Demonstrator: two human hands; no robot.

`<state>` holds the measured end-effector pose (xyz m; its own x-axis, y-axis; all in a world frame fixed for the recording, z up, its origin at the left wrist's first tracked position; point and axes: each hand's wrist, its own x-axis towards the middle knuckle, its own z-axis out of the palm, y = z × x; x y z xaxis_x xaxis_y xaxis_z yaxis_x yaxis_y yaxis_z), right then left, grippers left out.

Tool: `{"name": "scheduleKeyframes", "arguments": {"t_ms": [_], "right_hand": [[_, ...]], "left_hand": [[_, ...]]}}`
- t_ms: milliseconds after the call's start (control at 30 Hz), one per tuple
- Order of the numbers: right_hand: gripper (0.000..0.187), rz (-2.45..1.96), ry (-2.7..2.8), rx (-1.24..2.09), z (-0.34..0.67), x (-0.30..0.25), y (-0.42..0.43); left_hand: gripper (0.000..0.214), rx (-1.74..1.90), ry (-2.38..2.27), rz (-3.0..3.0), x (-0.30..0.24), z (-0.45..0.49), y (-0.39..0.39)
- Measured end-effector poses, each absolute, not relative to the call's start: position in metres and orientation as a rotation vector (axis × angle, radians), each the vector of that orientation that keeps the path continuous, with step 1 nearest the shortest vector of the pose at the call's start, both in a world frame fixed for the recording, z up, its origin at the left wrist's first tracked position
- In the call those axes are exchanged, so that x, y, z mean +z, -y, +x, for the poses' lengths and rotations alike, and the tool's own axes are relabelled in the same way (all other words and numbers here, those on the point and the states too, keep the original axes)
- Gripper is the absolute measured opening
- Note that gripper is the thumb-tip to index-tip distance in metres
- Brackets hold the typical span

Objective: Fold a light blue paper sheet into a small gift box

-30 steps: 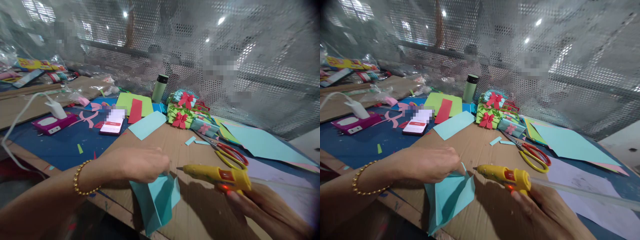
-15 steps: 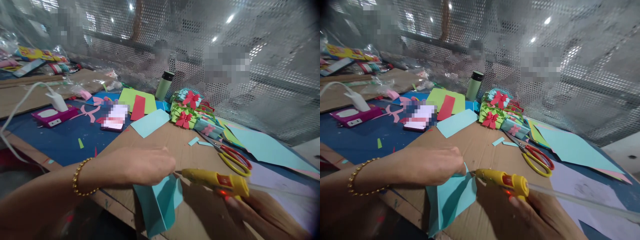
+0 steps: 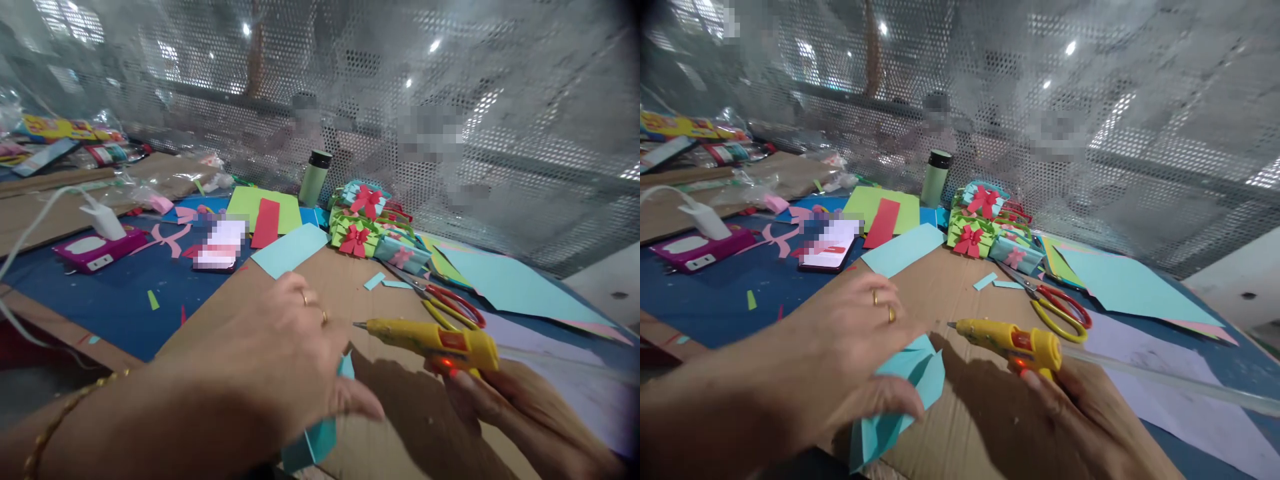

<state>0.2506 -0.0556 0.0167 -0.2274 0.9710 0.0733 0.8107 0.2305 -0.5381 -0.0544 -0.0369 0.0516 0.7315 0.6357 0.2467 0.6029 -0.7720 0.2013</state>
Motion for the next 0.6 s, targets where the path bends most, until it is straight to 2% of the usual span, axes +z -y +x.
{"name": "scheduleKeyframes", "arguments": {"t_ms": [67, 100, 300, 600], "right_hand": [[0.043, -1.63, 2.065, 0.524, 0.245, 0.019, 0.058], [0.04, -1.623, 2.05, 0.54, 0.242, 0.02, 0.059], [0.022, -1.591, 2.037, 0.838, 0.238, 0.017, 0.065], [0.025, -1.629, 2.039, 0.885, 0.246, 0.018, 0.075]], "left_hand": [[0.064, 0.479, -1.037, 2.915, 0.034, -0.042, 0.053], [0.065, 0.529, -1.072, 2.955, 0.024, -0.037, 0.06], [0.022, 0.722, -1.058, 3.041, -0.026, -0.025, 0.077], [0.021, 0.428, -0.811, 3.088, -0.022, -0.022, 0.071]]}}
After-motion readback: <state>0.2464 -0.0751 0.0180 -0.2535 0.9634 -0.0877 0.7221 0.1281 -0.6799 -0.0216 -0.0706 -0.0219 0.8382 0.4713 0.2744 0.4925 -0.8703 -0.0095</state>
